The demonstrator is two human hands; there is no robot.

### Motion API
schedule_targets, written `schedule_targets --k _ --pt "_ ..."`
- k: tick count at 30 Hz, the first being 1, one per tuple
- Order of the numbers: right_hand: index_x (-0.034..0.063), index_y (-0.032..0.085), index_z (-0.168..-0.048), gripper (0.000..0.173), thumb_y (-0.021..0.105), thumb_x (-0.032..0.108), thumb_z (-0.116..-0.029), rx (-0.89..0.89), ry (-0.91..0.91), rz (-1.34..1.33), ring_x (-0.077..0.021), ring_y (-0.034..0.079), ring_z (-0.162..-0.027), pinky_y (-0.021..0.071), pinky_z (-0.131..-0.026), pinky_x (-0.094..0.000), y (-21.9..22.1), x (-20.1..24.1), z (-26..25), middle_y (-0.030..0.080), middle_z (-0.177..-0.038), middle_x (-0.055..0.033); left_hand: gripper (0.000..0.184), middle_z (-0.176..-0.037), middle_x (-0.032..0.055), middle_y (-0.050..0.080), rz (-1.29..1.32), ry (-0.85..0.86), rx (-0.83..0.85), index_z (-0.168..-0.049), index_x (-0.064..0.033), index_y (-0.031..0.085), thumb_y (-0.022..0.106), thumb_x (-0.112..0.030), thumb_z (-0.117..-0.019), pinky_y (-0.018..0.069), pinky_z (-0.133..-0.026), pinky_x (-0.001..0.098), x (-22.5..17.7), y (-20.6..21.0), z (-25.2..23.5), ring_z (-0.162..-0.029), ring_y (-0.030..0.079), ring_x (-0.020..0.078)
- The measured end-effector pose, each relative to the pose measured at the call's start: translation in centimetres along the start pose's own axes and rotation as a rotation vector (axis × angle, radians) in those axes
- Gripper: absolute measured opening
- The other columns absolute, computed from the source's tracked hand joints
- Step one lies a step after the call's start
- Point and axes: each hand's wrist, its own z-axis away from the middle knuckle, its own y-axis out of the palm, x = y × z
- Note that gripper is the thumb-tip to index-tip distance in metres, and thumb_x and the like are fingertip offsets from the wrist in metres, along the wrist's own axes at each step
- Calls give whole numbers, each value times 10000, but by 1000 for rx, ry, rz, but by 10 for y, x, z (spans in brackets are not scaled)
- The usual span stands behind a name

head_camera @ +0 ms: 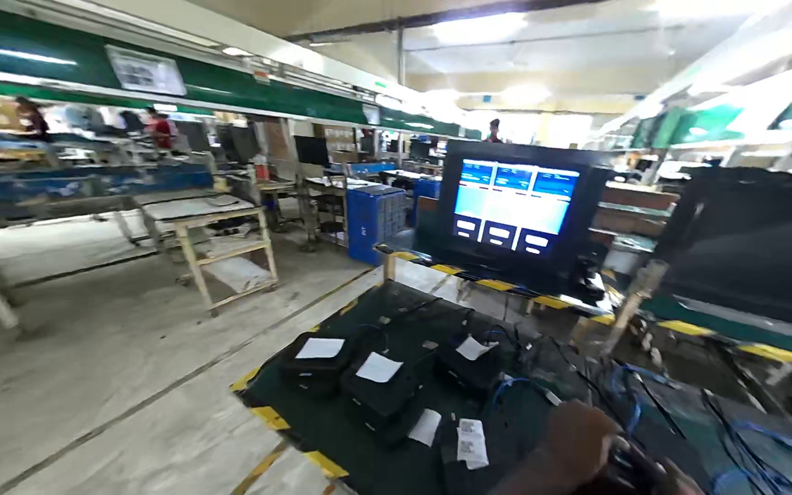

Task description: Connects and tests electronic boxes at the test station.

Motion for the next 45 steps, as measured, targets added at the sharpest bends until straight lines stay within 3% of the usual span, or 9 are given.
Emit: schedule_targets --k 4,8,11,17,24,27,35,40,45 --pt "188 568 -1485 852 902 415 -735 72 180 22 -438 535 -1326 471 -1063 -610 -4 14 1 579 -1431 -208 280 -1204 152 732 -45 -51 139 -1183 -68 752 566 -227 -1048 506 -1054 527 -6 1 -9 -1200 664 320" --pt "275 489 -1548 874 878 398 -775 143 241 -8 -406 522 -1333 490 -1032 -605 -12 16 -4 575 -1433 -155 177 -947 71 760 144 -120 -15 -1023 -92 786 690 -238 -995 596 -881 437 3 -20 -20 -897 726 187" --pt "236 534 -1511 839 885 402 -768 158 252 -24 -388 527 -1325 500 -1026 -576 -11 17 -4 582 -1416 -143 219 -948 83 753 33 -140 161 -998 -92 784 702 -295 -982 578 -905 471 4 -21 -14 -923 718 217" --pt "245 517 -1524 845 873 407 -775 163 249 -9 -365 519 -1329 510 -1016 -548 -10 17 -7 583 -1402 -118 191 -920 21 766 116 -172 149 -985 -135 799 711 -304 -973 589 -885 387 7 -10 -9 -882 724 127" --pt "199 546 -1492 811 869 406 -778 176 256 -10 -360 509 -1333 515 -1007 -523 -11 20 -10 577 -1393 -124 216 -1101 121 707 -160 -132 65 -1031 -66 804 706 -247 -963 549 -987 420 -16 -2 2 -1085 668 255" --pt "259 488 -1544 864 869 394 -781 184 257 -9 -367 502 -1342 511 -1013 -535 -11 20 -10 563 -1420 -123 222 -1037 147 713 -148 -69 22 -1013 -45 808 702 -233 -960 559 -957 402 -9 7 7 -1031 684 269" --pt "215 553 -1503 907 918 433 -702 95 188 -17 -446 532 -1314 506 -1004 -617 -1 9 -7 596 -1391 -198 210 -1227 157 711 -184 -137 309 -1119 -51 765 641 -156 -986 483 -1079 515 -15 -32 -6 -1220 637 332" --pt "96 561 -1481 868 897 411 -745 93 131 -10 -507 546 -1273 478 -1004 -661 -5 4 -7 593 -1356 -293 216 -1238 210 680 -345 -63 411 -1153 -2 714 660 -48 -949 522 -1003 566 -36 -30 -16 -1210 630 386" --pt "135 541 -1505 900 895 435 -734 76 105 11 -507 552 -1262 477 -996 -669 3 -7 -9 588 -1370 -283 217 -1189 226 684 -387 -36 413 -1119 40 700 668 17 -905 554 -942 555 -44 -27 -12 -1154 652 393"
